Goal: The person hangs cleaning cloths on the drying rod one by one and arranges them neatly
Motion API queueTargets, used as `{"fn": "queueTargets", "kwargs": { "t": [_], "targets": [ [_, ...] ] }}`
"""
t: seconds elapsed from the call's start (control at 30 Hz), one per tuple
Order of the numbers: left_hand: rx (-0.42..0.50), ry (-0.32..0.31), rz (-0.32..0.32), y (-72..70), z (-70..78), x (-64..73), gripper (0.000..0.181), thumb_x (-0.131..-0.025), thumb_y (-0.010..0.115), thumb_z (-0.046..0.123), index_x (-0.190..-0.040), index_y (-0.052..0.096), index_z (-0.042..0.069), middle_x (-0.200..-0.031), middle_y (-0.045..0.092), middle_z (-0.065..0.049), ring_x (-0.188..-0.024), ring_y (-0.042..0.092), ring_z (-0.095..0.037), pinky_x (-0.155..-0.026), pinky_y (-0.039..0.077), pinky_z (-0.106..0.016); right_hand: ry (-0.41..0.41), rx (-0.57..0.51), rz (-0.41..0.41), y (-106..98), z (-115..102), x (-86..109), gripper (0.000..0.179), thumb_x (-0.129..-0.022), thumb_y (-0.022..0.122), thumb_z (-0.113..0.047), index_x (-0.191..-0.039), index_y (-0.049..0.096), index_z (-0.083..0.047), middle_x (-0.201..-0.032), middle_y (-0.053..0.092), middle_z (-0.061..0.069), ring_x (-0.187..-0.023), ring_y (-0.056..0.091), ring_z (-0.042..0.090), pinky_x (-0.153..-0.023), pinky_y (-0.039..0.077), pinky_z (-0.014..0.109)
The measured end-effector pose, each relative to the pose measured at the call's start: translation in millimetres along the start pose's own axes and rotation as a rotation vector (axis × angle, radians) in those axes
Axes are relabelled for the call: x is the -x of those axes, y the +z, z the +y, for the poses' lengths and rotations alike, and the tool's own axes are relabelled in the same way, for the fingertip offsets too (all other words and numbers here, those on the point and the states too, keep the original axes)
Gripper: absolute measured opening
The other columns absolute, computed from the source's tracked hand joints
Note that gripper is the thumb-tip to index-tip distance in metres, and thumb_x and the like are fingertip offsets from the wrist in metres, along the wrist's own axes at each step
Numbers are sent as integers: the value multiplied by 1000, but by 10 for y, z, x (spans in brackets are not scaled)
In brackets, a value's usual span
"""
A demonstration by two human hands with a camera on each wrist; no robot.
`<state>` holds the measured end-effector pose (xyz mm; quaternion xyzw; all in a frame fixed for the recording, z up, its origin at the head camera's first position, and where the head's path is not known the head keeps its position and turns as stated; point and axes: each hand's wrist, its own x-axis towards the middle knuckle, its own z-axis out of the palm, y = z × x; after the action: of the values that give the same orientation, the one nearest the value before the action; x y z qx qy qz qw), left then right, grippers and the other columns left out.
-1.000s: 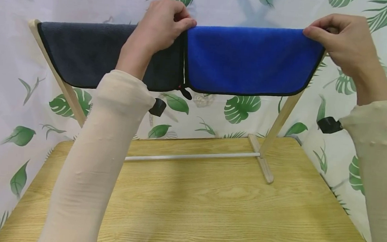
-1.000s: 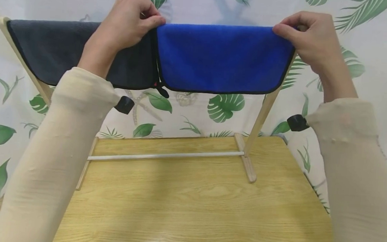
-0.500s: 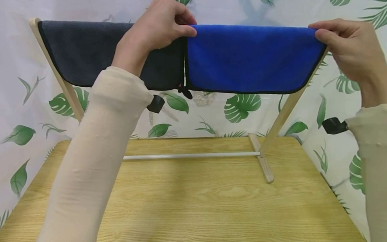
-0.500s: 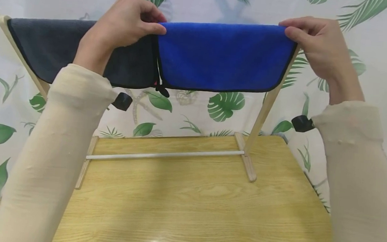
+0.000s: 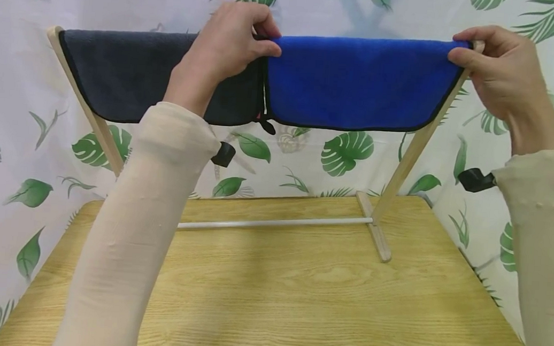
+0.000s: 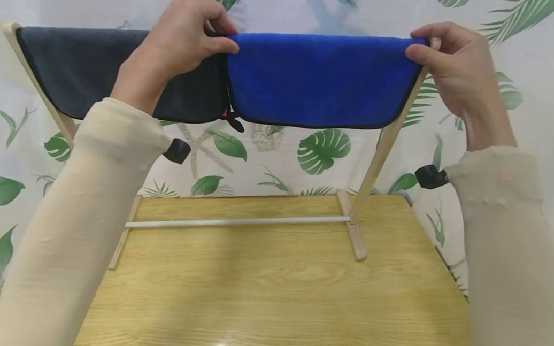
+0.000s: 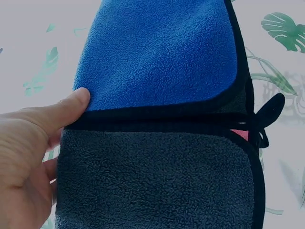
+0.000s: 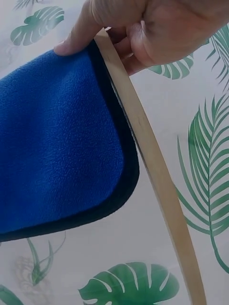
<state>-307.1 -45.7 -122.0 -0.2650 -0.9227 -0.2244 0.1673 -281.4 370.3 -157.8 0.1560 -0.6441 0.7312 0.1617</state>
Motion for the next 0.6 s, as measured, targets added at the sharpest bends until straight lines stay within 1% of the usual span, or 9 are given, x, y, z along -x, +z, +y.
{"fn": "queueTargets", "kwargs": {
  "t": [0.07,0.17,0.23,0.3,0.37,0.43,0.5,0.57,0.6],
  "targets": [
    [-33,-2,10,-3,3,3,33,-102,65,29,-131,68,11,-125,68,-2,-113,60,-14,-100,47,-24,24,-23,-6,1,2,-4,37,-92,69,8,-129,67,6,-109,53,11,-99,53,22,-89,51,15],
    [-54,5,28,11,-5,12,35,-103,64,30,-132,67,12,-127,68,-2,-116,61,-15,-102,46,-25,56,-51,-13,-4,29,0,46,-92,68,9,-137,62,1,-113,55,12,-105,56,23,-96,51,18],
    [-63,24,46,29,-28,36,36,-103,63,30,-135,67,12,-130,67,-2,-120,60,-15,-105,45,-26,61,-64,-25,-6,53,4,50,-93,66,11,-142,58,-1,-115,56,12,-109,56,23,-96,51,19],
    [-77,53,62,48,-54,78,38,-105,61,28,-140,65,13,-136,66,-2,-124,60,-17,-108,44,-28,48,-34,-33,-9,81,14,55,-94,66,9,-146,53,-3,-119,58,11,-112,57,22,-98,49,18],
    [-118,98,74,60,-77,130,40,-107,59,26,-145,62,14,-141,64,-3,-132,56,-20,-113,40,-31,37,46,-35,-15,93,42,61,-96,66,5,-153,46,-6,-129,58,11,-118,57,22,-102,46,18],
    [-182,130,69,64,-95,190,45,-108,57,25,-152,54,15,-150,56,-4,-142,47,-22,-120,30,-37,36,138,-27,-24,93,74,67,-98,65,1,-159,38,-10,-141,55,11,-125,56,20,-107,40,19],
    [-242,148,59,70,-116,263,51,-109,55,27,-158,44,14,-159,45,-4,-151,33,-23,-125,17,-42,38,316,-16,-34,89,115,70,-102,62,-5,-163,30,-17,-153,49,8,-135,51,16,-112,34,18],
    [-288,146,47,76,-148,350,60,-109,54,32,-162,35,14,-167,31,-4,-157,17,-22,-126,4,-46,50,479,-7,-40,91,160,71,-106,57,-11,-166,21,-23,-164,37,2,-146,41,14,-116,27,21],
    [-307,140,41,82,-172,399,64,-109,54,35,-163,30,13,-169,25,-4,-158,10,-22,-126,0,-47,54,571,-6,-45,92,187,72,-107,55,-15,-167,16,-25,-167,31,1,-149,35,15,-118,25,23]
  ]
}}
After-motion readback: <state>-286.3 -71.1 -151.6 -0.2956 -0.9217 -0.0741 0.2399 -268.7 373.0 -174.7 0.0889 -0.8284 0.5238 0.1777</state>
